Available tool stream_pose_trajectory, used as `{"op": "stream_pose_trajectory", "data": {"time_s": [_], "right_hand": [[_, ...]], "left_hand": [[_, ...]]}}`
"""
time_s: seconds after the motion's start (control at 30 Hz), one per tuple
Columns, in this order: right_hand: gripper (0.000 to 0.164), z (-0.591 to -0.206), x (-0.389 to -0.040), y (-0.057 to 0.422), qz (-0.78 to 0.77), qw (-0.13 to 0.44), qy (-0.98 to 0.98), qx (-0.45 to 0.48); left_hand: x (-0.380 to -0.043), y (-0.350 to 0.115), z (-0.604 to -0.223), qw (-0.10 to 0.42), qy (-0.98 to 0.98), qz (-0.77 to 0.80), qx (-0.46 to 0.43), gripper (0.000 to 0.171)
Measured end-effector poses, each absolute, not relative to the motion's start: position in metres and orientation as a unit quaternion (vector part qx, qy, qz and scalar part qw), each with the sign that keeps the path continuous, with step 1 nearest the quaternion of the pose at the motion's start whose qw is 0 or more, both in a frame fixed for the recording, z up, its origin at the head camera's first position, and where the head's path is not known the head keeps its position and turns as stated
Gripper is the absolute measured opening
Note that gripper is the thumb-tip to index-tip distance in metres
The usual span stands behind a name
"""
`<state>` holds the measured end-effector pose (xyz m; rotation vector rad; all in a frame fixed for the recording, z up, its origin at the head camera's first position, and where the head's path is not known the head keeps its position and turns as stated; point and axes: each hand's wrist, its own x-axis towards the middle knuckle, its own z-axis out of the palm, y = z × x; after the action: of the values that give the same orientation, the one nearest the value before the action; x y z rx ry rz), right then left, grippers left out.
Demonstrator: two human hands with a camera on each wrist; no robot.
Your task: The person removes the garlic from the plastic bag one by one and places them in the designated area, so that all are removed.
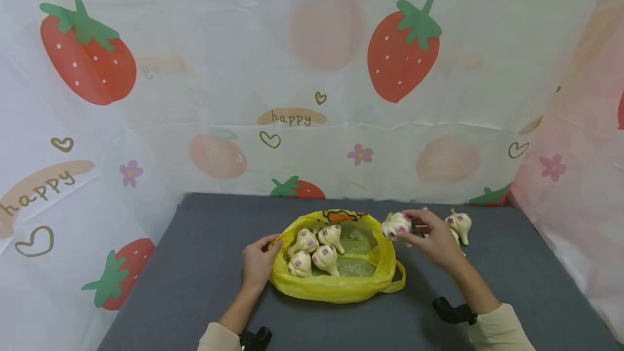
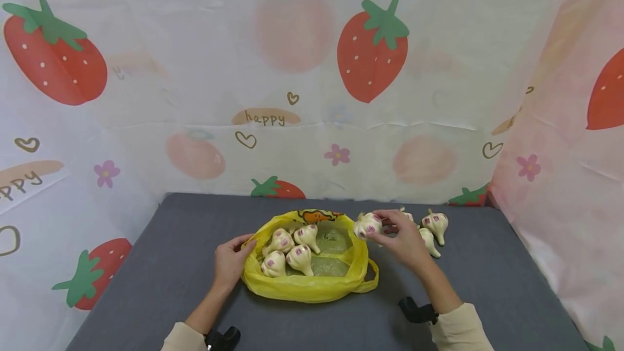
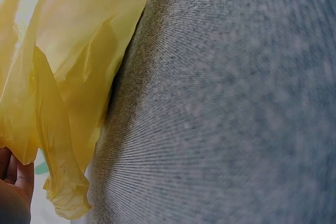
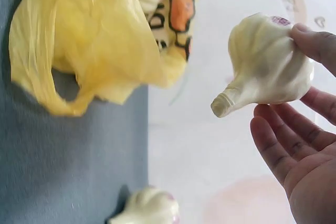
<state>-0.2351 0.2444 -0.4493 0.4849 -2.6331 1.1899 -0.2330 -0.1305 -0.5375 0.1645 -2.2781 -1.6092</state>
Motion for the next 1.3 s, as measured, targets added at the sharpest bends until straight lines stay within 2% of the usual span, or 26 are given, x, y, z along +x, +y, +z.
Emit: {"op": "stream_pose_trajectory", "data": {"time_s": [0.3,0.63,1.3], "right_hand": [[0.052,-0.443,-0.229,0.271,0.393,0.107,-0.907,0.110],[0.050,-0.445,-0.226,0.299,0.364,0.142,-0.917,0.080],[0.058,-0.457,-0.219,0.347,0.359,0.126,-0.925,-0.002]], "left_hand": [[-0.233,-0.130,-0.537,0.171,-0.801,-0.571,0.057,0.020],[-0.232,-0.130,-0.537,0.174,-0.802,-0.568,0.060,0.020],[-0.233,-0.130,-0.538,0.169,-0.799,-0.574,0.064,0.019]]}}
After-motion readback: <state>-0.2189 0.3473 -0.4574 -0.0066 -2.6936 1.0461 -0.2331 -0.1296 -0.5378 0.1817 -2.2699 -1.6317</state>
